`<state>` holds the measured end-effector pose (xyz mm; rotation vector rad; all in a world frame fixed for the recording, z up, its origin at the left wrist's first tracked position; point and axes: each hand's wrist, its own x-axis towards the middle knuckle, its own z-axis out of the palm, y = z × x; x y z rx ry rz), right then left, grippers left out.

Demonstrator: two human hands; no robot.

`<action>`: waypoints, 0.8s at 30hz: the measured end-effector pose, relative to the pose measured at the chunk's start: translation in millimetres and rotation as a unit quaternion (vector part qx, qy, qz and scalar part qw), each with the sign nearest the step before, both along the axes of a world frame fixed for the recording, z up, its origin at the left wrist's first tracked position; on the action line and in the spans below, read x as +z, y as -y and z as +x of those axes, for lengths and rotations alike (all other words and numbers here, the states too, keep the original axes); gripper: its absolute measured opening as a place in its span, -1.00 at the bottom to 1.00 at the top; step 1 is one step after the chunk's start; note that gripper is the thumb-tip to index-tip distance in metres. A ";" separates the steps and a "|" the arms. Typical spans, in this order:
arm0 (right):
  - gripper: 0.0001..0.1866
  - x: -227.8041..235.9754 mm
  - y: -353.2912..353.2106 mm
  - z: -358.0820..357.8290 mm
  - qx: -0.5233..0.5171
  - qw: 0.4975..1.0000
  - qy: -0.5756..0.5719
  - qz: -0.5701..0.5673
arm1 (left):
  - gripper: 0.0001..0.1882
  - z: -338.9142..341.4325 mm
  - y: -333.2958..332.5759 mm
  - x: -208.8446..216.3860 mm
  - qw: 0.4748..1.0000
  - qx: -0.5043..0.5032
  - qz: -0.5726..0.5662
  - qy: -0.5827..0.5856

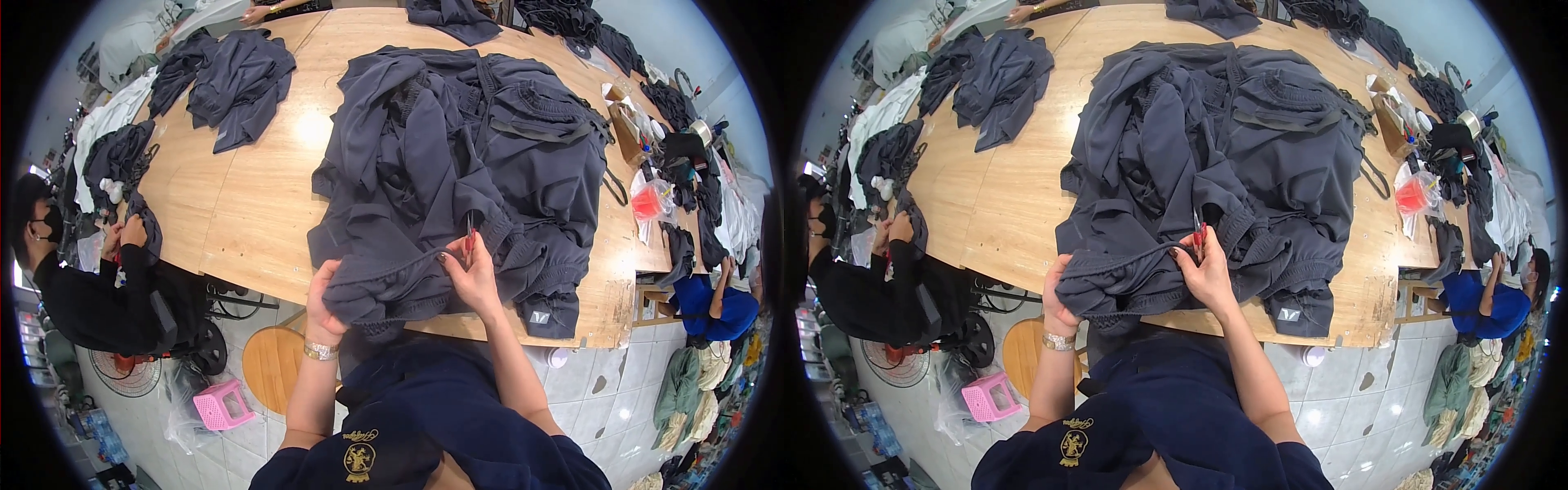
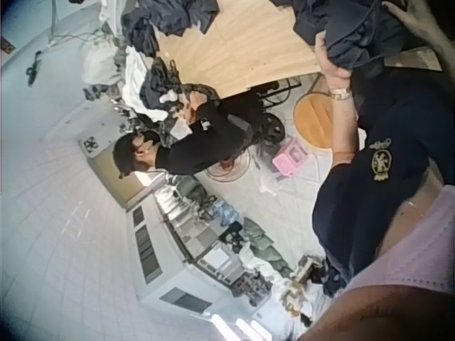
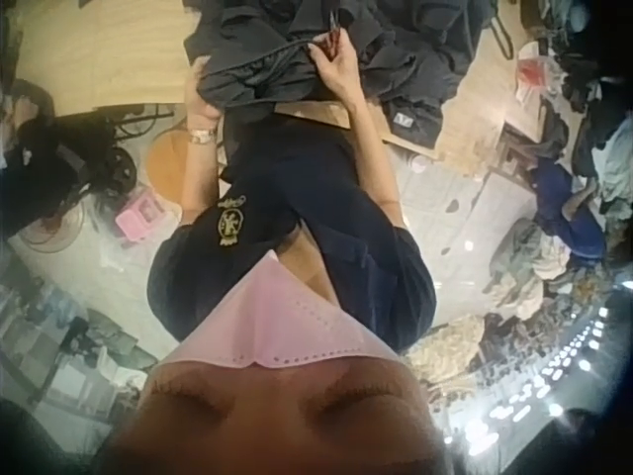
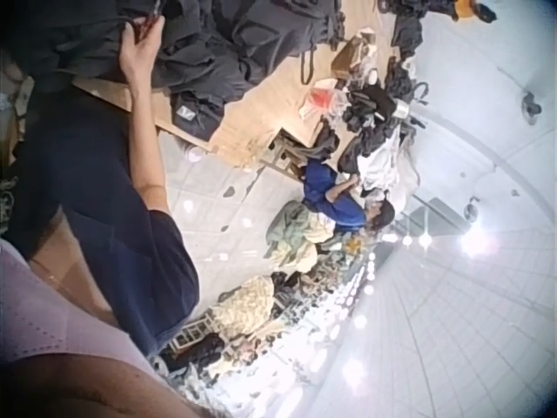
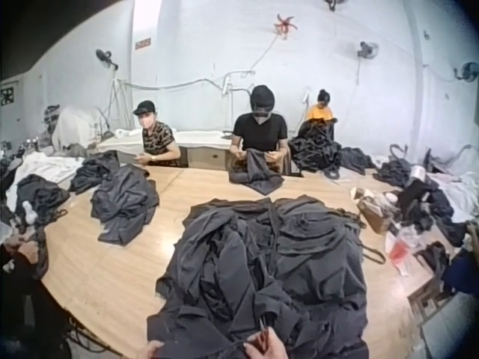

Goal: Trimming excess threads from manufactured gray pants using a small cutting tool.

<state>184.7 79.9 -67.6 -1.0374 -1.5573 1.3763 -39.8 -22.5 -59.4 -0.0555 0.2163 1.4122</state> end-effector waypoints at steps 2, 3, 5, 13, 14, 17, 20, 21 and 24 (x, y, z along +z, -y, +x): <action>-0.78 -13.2 -2.5 0.1 -0.021 1.000 0.009 0.002 | -0.61 -1.9 -5.9 2.4 1.000 -0.021 -0.015 -0.001; -0.77 -17.3 -4.3 -0.5 -0.041 0.999 0.018 0.003 | -0.64 -2.5 -7.6 3.3 0.999 -0.041 -0.031 -0.003; -0.76 -21.8 -6.1 2.6 -0.062 0.998 0.026 0.005 | -0.67 2.1 -6.9 -1.1 0.994 0.005 -0.036 -0.106; -0.79 -6.4 -2.5 3.5 -0.099 0.992 0.080 -0.007 | -0.57 14.3 -10.8 9.6 0.965 0.063 -0.070 -0.246; -0.79 -6.6 -1.4 3.3 -0.100 0.992 0.079 -0.007 | -0.57 14.0 -10.4 6.8 0.965 0.062 -0.070 -0.246; -0.78 -8.5 0.0 1.3 -0.104 0.989 0.106 0.022 | -0.54 12.7 -11.3 -7.9 0.859 0.067 -0.022 -0.507; -0.76 -13.4 1.5 -0.3 -0.115 0.986 0.117 0.043 | -0.59 16.5 -10.0 -9.4 0.648 0.095 0.046 -0.754; -0.76 -15.2 1.4 -0.1 -0.123 0.983 0.126 0.046 | -0.61 20.6 -7.9 -2.6 0.634 0.105 -0.016 -0.766; -0.74 -13.7 4.9 0.9 -0.125 0.979 0.153 0.047 | -0.66 26.9 -0.6 9.1 0.497 0.157 -0.100 -0.847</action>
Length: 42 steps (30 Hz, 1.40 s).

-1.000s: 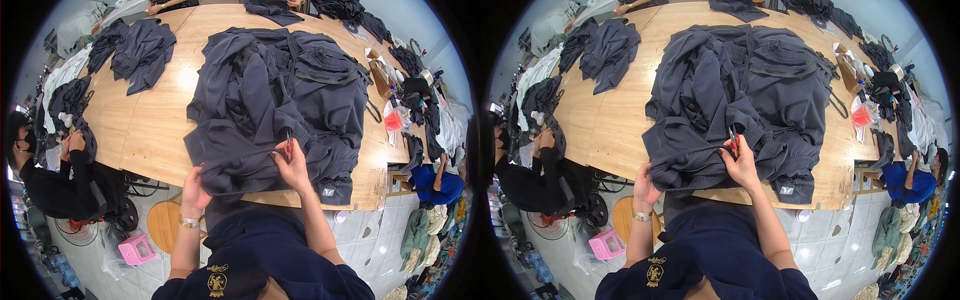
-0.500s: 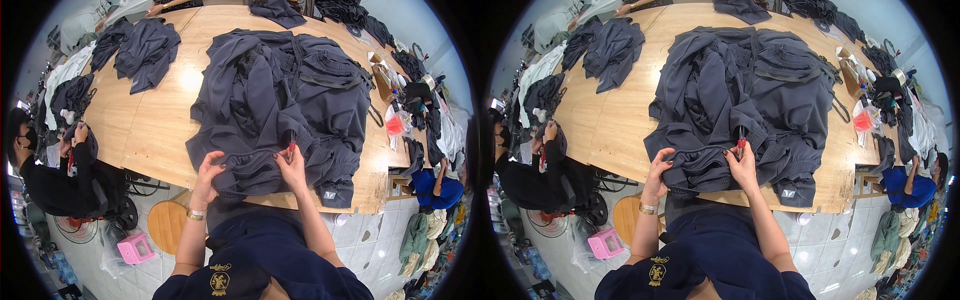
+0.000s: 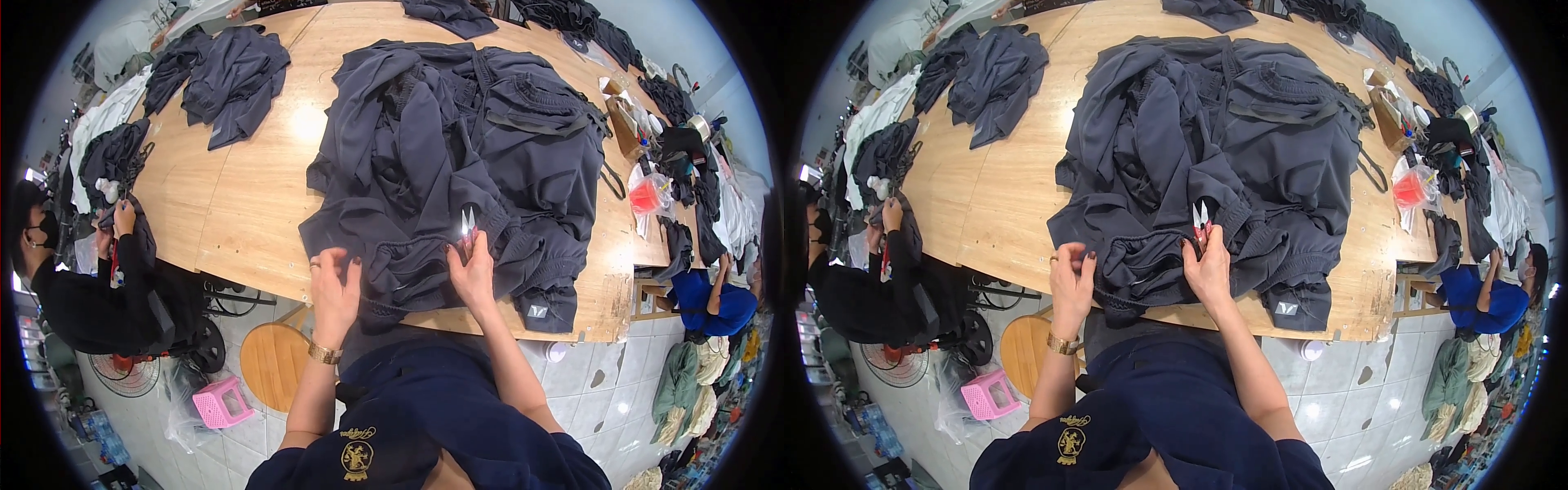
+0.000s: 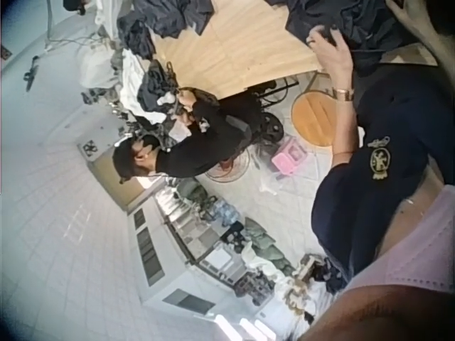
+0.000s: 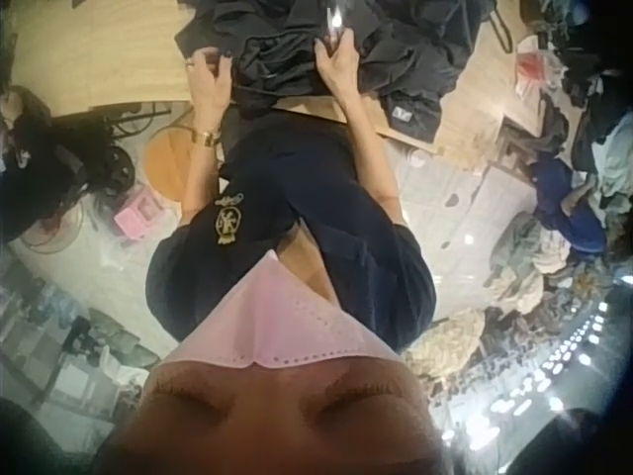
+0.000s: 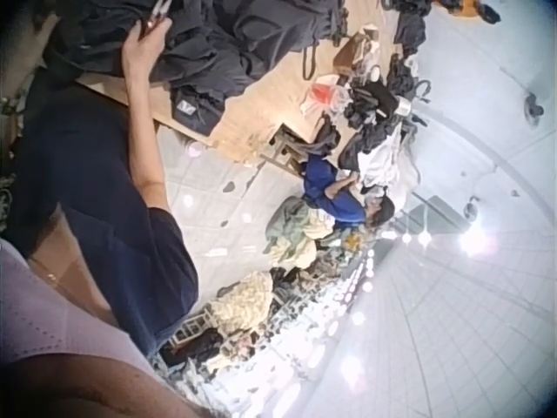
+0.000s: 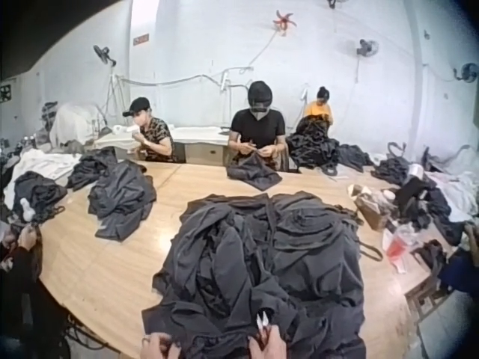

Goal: Trimming excess threads from manufactured gray pants using a small cutting tool.

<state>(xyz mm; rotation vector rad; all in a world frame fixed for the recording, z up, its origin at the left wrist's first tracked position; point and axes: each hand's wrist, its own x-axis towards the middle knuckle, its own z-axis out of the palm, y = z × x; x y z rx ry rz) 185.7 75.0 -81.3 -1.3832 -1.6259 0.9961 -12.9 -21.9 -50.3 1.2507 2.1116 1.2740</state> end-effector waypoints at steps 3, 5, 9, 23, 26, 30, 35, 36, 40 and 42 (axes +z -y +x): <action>-0.73 -3.3 -0.2 0.6 0.002 1.000 0.006 0.000 | -0.57 -7.2 14.0 7.7 0.960 -0.020 -0.243 -0.136; -0.73 -1.7 0.2 -0.2 0.002 1.000 -0.006 0.003 | -0.52 -9.6 23.3 5.5 0.945 -0.064 -0.322 0.009; -0.74 2.0 1.2 -3.3 -0.003 1.000 -0.017 -0.014 | -0.52 2.3 36.9 -14.7 0.892 -0.126 -0.300 0.315; -0.81 6.0 -2.1 -13.1 -0.039 0.975 -0.215 -0.032 | -0.53 -16.8 3.1 -21.7 0.409 -0.176 0.247 0.861; -0.81 8.4 -1.3 -10.2 -0.036 0.977 -0.209 -0.030 | -0.52 -8.8 -7.1 -5.9 0.569 -0.125 0.214 0.784; -0.76 5.5 -0.8 -10.7 -0.035 0.995 -0.083 0.051 | -0.52 0.9 -16.0 10.6 0.618 -0.074 0.136 0.771; -0.76 28.9 2.4 -23.0 0.013 0.989 -0.108 0.096 | -0.57 10.4 -16.2 15.6 0.716 -0.064 0.148 0.679; -0.78 38.4 3.4 -26.2 0.046 0.985 -0.156 0.064 | -0.58 13.0 -15.6 16.7 0.753 -0.071 0.151 0.637; -0.77 69.7 6.1 -38.9 0.166 0.963 -0.212 0.012 | -0.64 22.3 -12.6 29.4 0.803 -0.135 0.172 0.555; -0.75 83.4 7.6 -44.7 0.208 0.956 -0.203 0.034 | -0.62 22.3 -10.3 26.6 0.876 -0.178 0.144 0.424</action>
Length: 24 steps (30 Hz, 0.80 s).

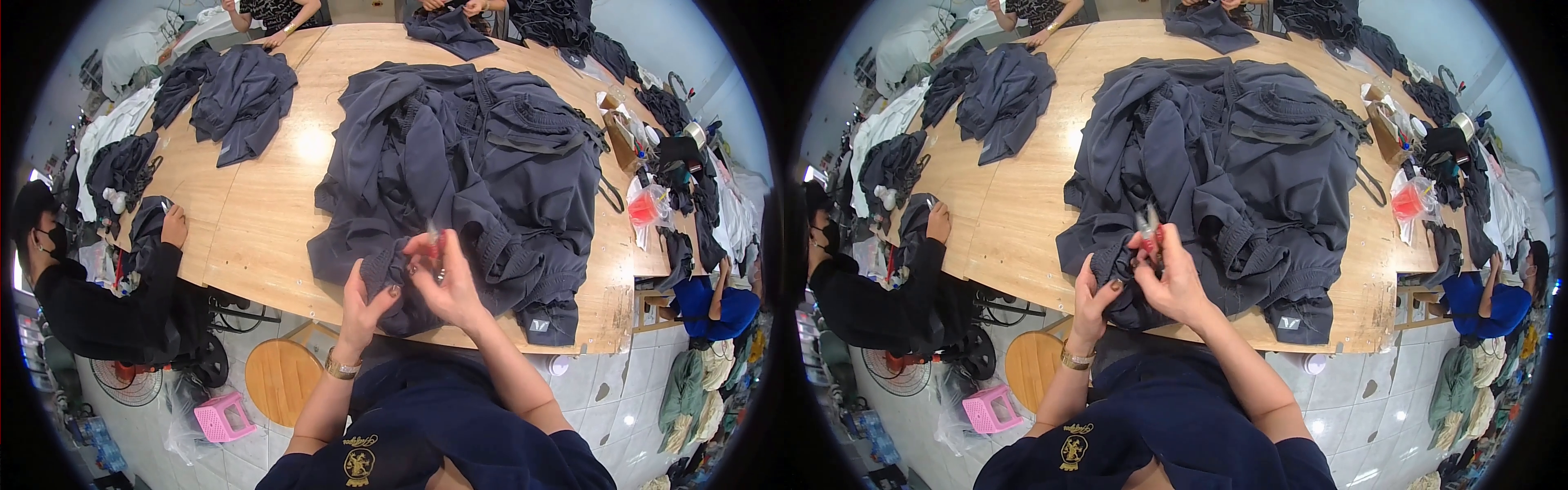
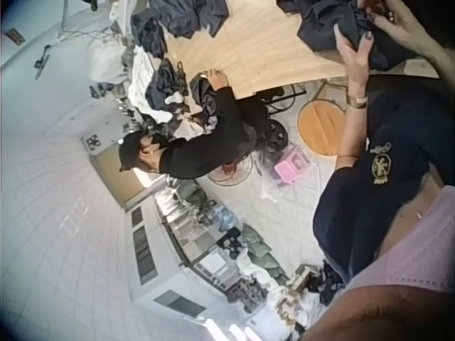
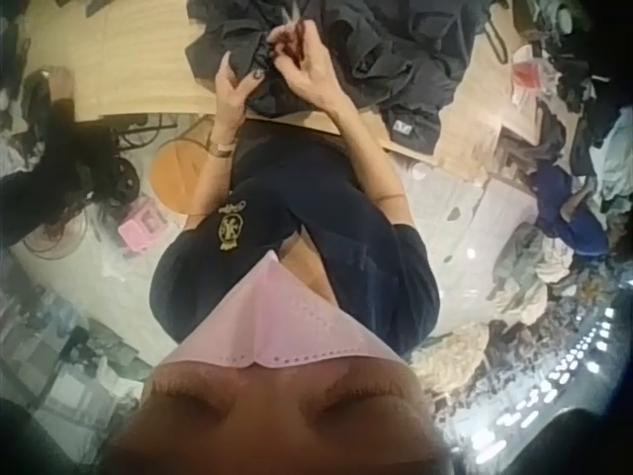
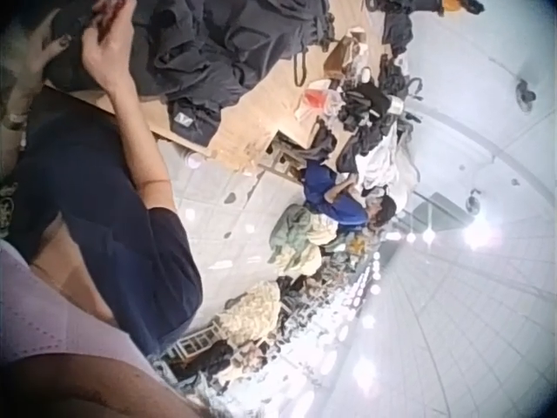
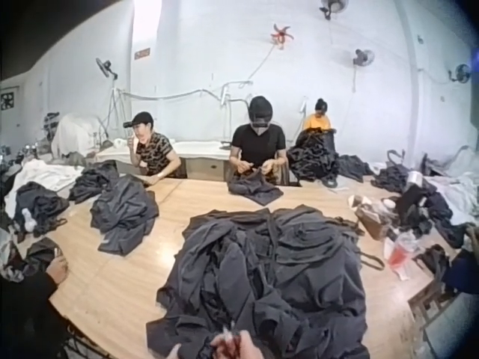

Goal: Trimming excess threads from manufactured gray pants using a small cutting tool.

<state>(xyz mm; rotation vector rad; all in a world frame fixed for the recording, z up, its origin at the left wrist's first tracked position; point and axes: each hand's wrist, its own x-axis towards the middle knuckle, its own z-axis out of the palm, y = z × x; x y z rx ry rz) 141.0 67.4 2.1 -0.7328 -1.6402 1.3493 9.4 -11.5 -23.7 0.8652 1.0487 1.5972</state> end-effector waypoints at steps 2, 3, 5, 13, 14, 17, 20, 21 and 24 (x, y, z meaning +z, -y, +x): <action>-0.77 3.9 -0.7 -0.3 0.044 0.998 0.051 0.013 | -0.57 0.3 -0.1 3.1 1.000 0.003 -0.007 -0.004; -0.77 0.6 -0.7 0.1 0.037 0.998 0.057 0.014 | -0.56 -0.8 0.5 3.8 0.998 0.006 -0.022 -0.053; -0.78 -7.0 -1.5 1.6 0.031 0.997 0.063 0.015 | -0.56 -0.2 0.5 3.5 0.994 0.009 -0.036 -0.103; -0.82 -16.1 -10.5 7.3 -0.002 0.983 -0.093 -0.161 | -0.54 -2.5 -8.1 22.6 0.925 0.064 -0.037 -0.373; -0.80 -16.7 -13.7 9.1 -0.010 0.975 -0.106 -0.195 | -0.56 -2.6 -8.2 24.8 0.951 0.039 -0.087 -0.296; -0.78 -16.1 -17.0 12.0 -0.019 0.971 -0.142 -0.190 | -0.59 -11.6 -8.0 15.5 0.941 0.038 -0.077 -0.326; -0.76 -13.3 -16.4 16.1 -0.020 0.952 -0.217 -0.213 | -0.60 -19.1 -9.2 5.0 0.945 0.033 -0.085 -0.313; -0.76 -11.9 -16.4 18.3 -0.008 0.942 -0.256 -0.218 | -0.60 -19.1 -9.1 4.0 0.946 0.033 -0.085 -0.312; -0.77 -11.7 -17.3 25.4 0.028 0.920 -0.320 -0.225 | -0.58 -19.1 -9.0 1.1 0.975 0.000 -0.092 -0.204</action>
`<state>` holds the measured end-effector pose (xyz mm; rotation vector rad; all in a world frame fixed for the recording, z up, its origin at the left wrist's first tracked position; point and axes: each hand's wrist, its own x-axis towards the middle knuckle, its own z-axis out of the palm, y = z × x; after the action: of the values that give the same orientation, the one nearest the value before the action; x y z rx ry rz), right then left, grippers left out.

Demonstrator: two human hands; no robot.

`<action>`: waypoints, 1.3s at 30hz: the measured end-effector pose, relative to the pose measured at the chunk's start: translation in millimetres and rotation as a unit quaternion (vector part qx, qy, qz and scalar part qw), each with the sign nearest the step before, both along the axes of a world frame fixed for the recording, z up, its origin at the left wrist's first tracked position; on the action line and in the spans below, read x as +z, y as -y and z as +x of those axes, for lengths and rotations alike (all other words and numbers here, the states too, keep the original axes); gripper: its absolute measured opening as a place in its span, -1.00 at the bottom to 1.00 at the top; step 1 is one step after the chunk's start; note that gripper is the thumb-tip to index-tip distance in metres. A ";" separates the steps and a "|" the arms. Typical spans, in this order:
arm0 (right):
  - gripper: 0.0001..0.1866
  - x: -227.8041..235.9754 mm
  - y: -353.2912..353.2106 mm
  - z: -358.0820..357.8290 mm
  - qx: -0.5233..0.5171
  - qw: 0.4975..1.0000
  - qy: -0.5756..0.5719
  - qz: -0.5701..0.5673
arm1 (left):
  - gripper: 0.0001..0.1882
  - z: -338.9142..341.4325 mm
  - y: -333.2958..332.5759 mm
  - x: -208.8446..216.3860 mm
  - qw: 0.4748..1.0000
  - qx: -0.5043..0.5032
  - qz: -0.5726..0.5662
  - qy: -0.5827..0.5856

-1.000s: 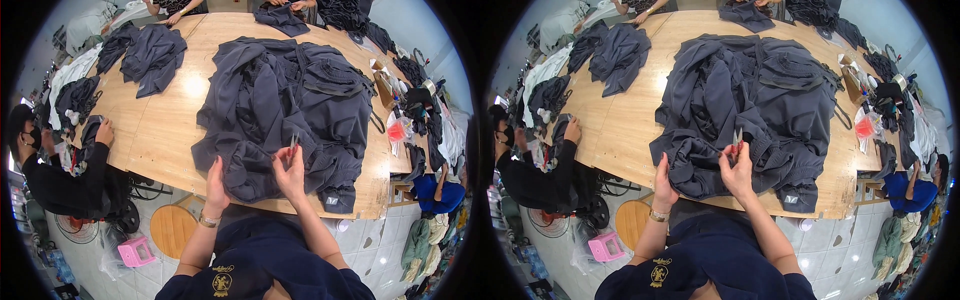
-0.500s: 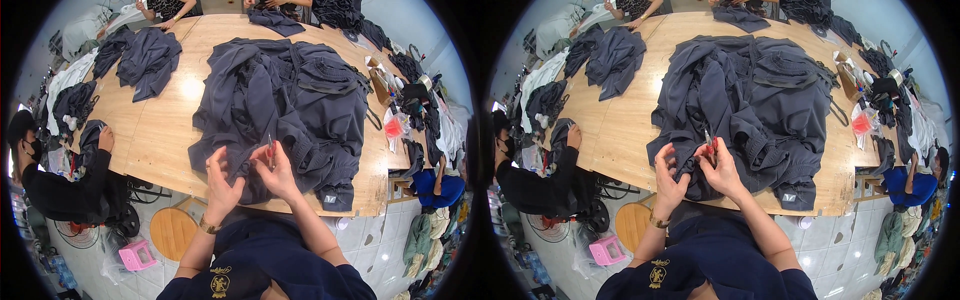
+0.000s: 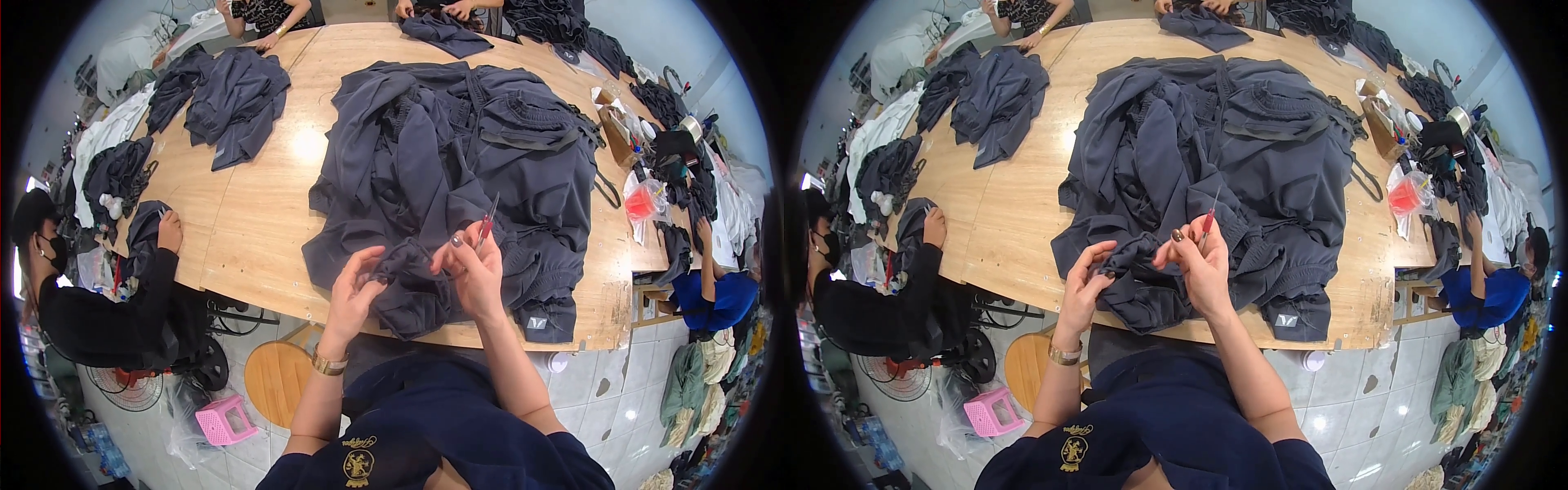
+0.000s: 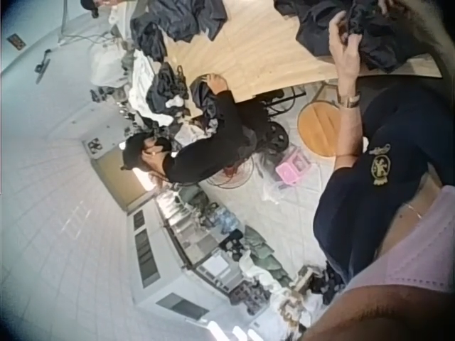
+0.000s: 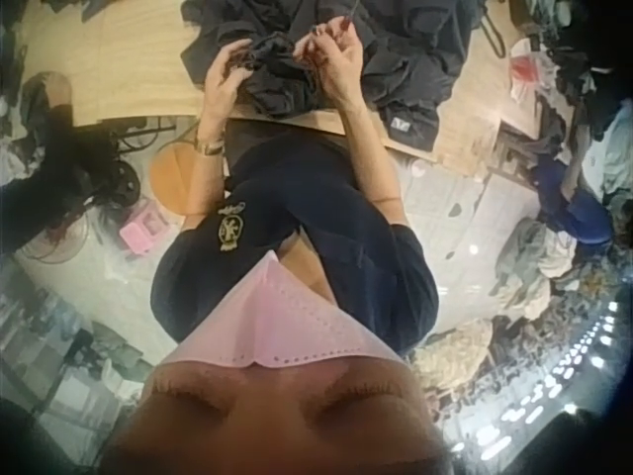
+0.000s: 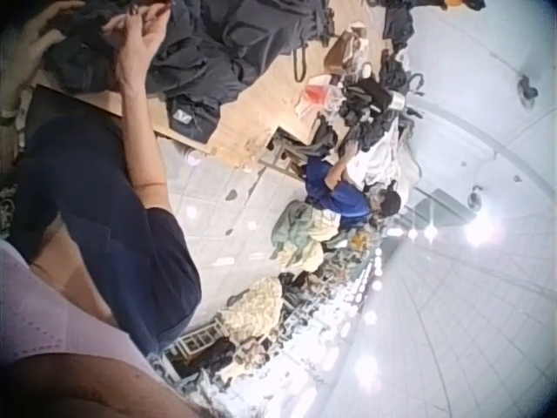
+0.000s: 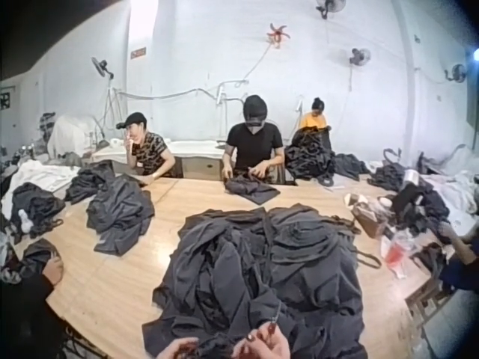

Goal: Trimming excess threads from manufactured gray pants using a small cutting tool.

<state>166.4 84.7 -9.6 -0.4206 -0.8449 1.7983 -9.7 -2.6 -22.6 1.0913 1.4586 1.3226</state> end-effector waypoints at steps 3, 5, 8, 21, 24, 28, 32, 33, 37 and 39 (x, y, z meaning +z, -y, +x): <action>-0.77 -0.5 5.5 -0.6 -0.022 0.973 0.224 0.046 | -0.45 -2.0 -0.7 -2.9 0.968 -0.033 -0.007 0.249; -0.72 -8.7 9.8 -2.3 0.001 0.949 0.290 0.121 | -0.47 0.2 -1.9 -1.0 0.956 -0.029 0.012 0.293; -0.67 -13.6 17.7 -5.9 0.029 0.940 0.313 0.134 | -0.47 3.3 -1.4 1.1 0.942 -0.024 0.030 0.334; -0.67 -16.7 22.6 -11.4 0.004 0.889 0.416 0.190 | -0.53 17.1 2.0 -3.3 0.995 -0.012 0.003 0.102; -0.68 -23.0 24.3 -14.2 -0.030 0.886 0.416 0.201 | -0.56 20.8 0.2 -4.3 0.995 -0.005 0.017 0.097; -0.68 -18.2 25.1 -15.2 -0.042 0.884 0.424 0.193 | -0.61 22.2 -2.7 1.2 0.986 -0.008 0.053 0.160; -0.67 -13.8 24.4 -14.1 -0.043 0.889 0.418 0.183 | -0.66 16.8 -3.0 -8.9 0.984 -0.033 0.042 0.167; -0.67 -12.8 24.9 -13.9 -0.044 0.889 0.418 0.183 | -0.69 17.2 -3.5 -11.2 0.982 -0.029 0.038 0.184; -0.69 -12.5 33.9 -13.2 -0.059 0.881 0.411 0.227 | -0.72 26.4 -8.4 -10.1 0.978 -0.011 0.055 0.199; -0.68 -13.0 36.8 -14.9 -0.071 0.871 0.411 0.259 | -0.71 28.3 -9.6 -15.5 0.982 0.008 0.063 0.178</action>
<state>151.5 47.8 -22.6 -0.8825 -1.7789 1.1423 18.7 7.0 -38.1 0.8655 1.1339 1.5483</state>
